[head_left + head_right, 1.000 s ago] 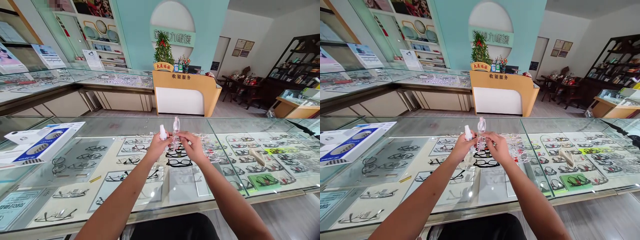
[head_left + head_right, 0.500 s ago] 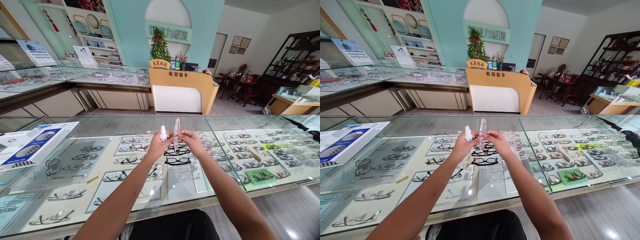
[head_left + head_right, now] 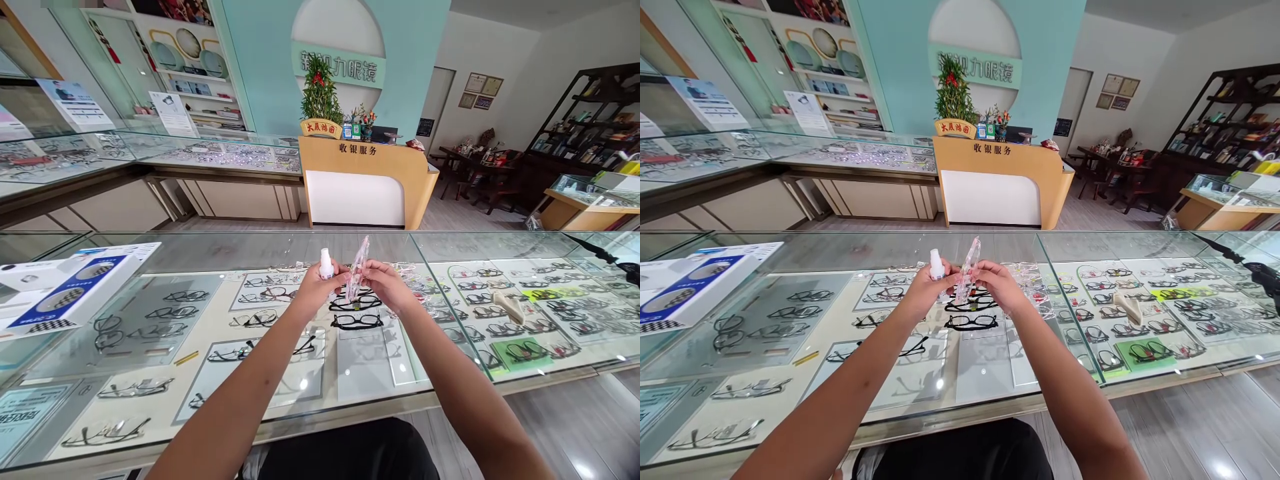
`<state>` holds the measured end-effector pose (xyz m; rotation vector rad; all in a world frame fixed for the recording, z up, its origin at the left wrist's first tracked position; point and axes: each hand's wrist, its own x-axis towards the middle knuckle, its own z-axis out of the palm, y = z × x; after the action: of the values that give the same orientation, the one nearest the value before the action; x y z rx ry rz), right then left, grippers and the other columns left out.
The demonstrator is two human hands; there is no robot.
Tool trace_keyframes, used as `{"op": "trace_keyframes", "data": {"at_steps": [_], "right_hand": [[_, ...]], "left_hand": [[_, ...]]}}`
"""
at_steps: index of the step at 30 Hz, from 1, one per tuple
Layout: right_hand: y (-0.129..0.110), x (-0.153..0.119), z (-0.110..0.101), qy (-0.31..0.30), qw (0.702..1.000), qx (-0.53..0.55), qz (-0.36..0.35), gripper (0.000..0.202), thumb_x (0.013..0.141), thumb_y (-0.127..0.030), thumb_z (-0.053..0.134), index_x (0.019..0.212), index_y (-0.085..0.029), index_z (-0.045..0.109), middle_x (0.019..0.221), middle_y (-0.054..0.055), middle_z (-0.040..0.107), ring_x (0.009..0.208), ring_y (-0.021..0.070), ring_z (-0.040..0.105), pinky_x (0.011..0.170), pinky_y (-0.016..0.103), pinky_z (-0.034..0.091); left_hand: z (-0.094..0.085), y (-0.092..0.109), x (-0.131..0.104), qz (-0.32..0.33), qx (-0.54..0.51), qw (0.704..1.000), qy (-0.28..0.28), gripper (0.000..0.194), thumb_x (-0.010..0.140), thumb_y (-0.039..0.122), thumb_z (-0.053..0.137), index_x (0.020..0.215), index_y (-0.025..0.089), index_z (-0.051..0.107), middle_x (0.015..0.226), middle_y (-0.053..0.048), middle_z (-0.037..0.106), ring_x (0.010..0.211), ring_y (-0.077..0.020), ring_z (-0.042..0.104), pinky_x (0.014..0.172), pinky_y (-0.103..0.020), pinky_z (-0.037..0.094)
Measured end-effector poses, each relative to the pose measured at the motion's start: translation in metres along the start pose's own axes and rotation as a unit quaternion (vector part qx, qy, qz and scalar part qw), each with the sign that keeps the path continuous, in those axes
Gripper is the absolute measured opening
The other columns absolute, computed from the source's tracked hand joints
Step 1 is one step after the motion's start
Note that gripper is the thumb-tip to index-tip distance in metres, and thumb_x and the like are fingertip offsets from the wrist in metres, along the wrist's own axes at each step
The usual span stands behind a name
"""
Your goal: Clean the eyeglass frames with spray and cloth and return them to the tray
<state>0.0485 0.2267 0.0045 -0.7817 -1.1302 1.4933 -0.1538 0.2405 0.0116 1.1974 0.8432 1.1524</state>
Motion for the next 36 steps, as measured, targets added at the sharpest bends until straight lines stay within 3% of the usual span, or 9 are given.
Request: {"op": "trace_keyframes", "data": {"at_steps": [8,14,18,21,23,27,30,33,36], "right_hand": [[-0.007,-0.001,-0.001,-0.012,1.000,-0.004,0.014,0.032,0.072,-0.046,0.095,0.080,-0.022,0.074,0.084,0.002,0.071,0.079,0.0166,0.061,0.080,0.032,0.049],[-0.018,-0.003,-0.012,-0.022,0.999,-0.012,0.022,0.025,0.074,-0.042,0.085,0.076,-0.023,0.068,0.077,0.001,0.064,0.074,0.0168,0.055,0.072,0.031,0.046],[-0.030,-0.008,-0.026,-0.085,0.992,-0.080,0.046,0.018,0.071,-0.036,0.079,0.074,-0.022,0.070,0.072,0.000,0.063,0.072,0.0181,0.056,0.073,0.032,0.045],[-0.033,-0.010,-0.030,-0.153,0.979,-0.103,0.086,0.016,0.069,-0.034,0.078,0.072,-0.022,0.069,0.069,0.000,0.062,0.069,0.0183,0.055,0.071,0.033,0.045],[-0.032,-0.010,-0.031,-0.162,0.979,-0.092,0.088,0.017,0.071,-0.034,0.079,0.075,-0.022,0.068,0.070,0.000,0.063,0.069,0.0182,0.055,0.071,0.033,0.045],[-0.027,-0.007,-0.032,-0.099,0.995,-0.029,0.011,0.024,0.079,-0.040,0.083,0.085,-0.025,0.065,0.080,0.001,0.067,0.079,0.0197,0.061,0.075,0.034,0.049],[-0.026,-0.007,-0.032,-0.077,0.997,-0.009,-0.009,0.028,0.083,-0.045,0.083,0.089,-0.026,0.063,0.093,0.004,0.075,0.091,0.0219,0.068,0.079,0.035,0.053],[-0.028,-0.009,-0.030,-0.080,0.997,-0.020,-0.003,0.032,0.086,-0.050,0.083,0.092,-0.027,0.062,0.116,0.008,0.081,0.110,0.0251,0.074,0.089,0.039,0.058],[-0.028,-0.010,-0.027,-0.095,0.995,-0.025,-0.007,0.033,0.088,-0.052,0.083,0.093,-0.028,0.062,0.124,0.008,0.081,0.119,0.0266,0.075,0.095,0.042,0.059]], "left_hand": [[-0.003,0.010,-0.002,0.005,0.007,0.999,-0.035,0.048,0.065,0.039,0.098,0.079,0.021,0.056,0.087,-0.002,0.074,0.068,-0.0134,0.061,0.059,-0.028,0.046],[-0.016,0.016,0.002,-0.014,0.007,1.000,0.021,0.047,0.064,0.035,0.097,0.077,0.022,0.053,0.085,-0.003,0.070,0.068,-0.0149,0.062,0.055,-0.027,0.042],[-0.037,0.023,0.006,-0.071,-0.065,0.995,-0.039,0.042,0.060,0.022,0.091,0.074,0.022,0.052,0.071,0.005,0.051,0.055,-0.0076,0.044,0.052,-0.025,0.035],[-0.046,0.025,0.007,-0.104,-0.119,0.984,-0.086,0.040,0.058,0.017,0.089,0.072,0.020,0.052,0.069,0.006,0.045,0.052,-0.0046,0.036,0.048,-0.022,0.032],[-0.047,0.027,0.007,-0.127,-0.154,0.976,-0.083,0.040,0.059,0.018,0.091,0.073,0.020,0.054,0.069,0.005,0.048,0.052,-0.0050,0.038,0.046,-0.021,0.030],[-0.042,0.027,0.008,-0.133,-0.266,0.955,-0.002,0.034,0.067,0.026,0.090,0.077,0.018,0.058,0.086,-0.005,0.068,0.058,-0.0064,0.047,0.045,-0.019,0.033],[-0.038,0.025,0.009,-0.126,-0.290,0.948,0.034,0.032,0.066,0.024,0.086,0.076,0.018,0.057,0.090,-0.006,0.072,0.059,-0.0067,0.051,0.046,-0.019,0.036],[-0.031,0.021,0.008,-0.117,-0.247,0.961,0.030,0.034,0.063,0.024,0.088,0.077,0.018,0.058,0.097,-0.009,0.077,0.063,-0.0091,0.057,0.048,-0.020,0.037],[-0.021,0.015,0.003,-0.091,-0.180,0.979,-0.023,0.037,0.065,0.029,0.094,0.079,0.019,0.061,0.113,-0.013,0.079,0.080,-0.0166,0.069,0.050,-0.021,0.037]]}}
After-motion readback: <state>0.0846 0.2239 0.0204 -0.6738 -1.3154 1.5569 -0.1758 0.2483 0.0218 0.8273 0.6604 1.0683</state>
